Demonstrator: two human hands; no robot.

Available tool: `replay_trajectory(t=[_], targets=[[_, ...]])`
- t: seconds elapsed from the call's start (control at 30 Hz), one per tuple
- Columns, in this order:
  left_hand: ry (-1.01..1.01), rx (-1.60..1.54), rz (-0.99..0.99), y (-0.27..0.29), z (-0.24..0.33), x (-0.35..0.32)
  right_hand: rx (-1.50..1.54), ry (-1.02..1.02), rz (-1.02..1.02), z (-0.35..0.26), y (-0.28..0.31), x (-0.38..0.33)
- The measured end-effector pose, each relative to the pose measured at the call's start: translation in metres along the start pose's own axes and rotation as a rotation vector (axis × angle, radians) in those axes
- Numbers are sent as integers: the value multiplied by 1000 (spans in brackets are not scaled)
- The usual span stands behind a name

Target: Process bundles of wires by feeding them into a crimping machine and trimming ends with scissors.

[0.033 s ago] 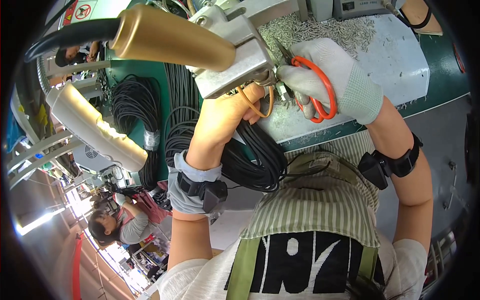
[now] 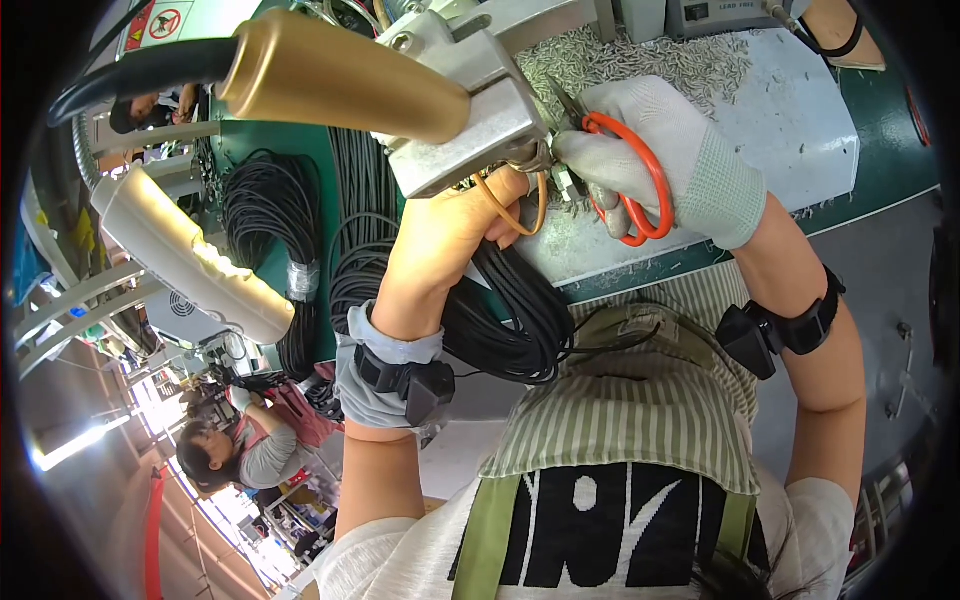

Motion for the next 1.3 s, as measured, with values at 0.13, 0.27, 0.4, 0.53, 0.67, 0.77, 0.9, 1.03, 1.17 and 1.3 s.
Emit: replay_trajectory(t=[0.13,0.27,0.4,0.53,0.67,0.77,0.9,1.03,1.17,1.3], targets=[[21,18,4,2,-4,-1,22,35,-19,-2,-2,-2],[-16,23,-34,-2,0,-1,9,43,-12,-2,-1,-3],[5,-90,-51,-5,-6,-4,58,36,3,-1,-3,-6],[59,-288,-75,-9,-15,-11,67,13,7,-3,-6,-11],[-11,-167,-74,-8,-3,-9,48,-16,7,-3,-8,-13],[-5,-127,-92,-7,-3,-5,60,-11,19,-3,-6,-11],[1,-117,-113,-6,-2,0,46,-18,13,-2,-5,-8],[-3,-34,-97,-1,-1,6,34,-19,21,-1,-2,-4],[7,-24,-101,3,-5,6,41,-4,22,-2,-1,-3],[-13,-54,-93,4,-5,8,35,-20,2,0,-1,1]])
Point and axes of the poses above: each hand's wrist, its own x-axis towards the middle knuckle, its own y-axis out of the back of the hand, z = x × y, the point moved 9 cm from there along x, towards the middle knuckle, and after that the axes turned 2 degrees about -z, right-handed, at the moved point
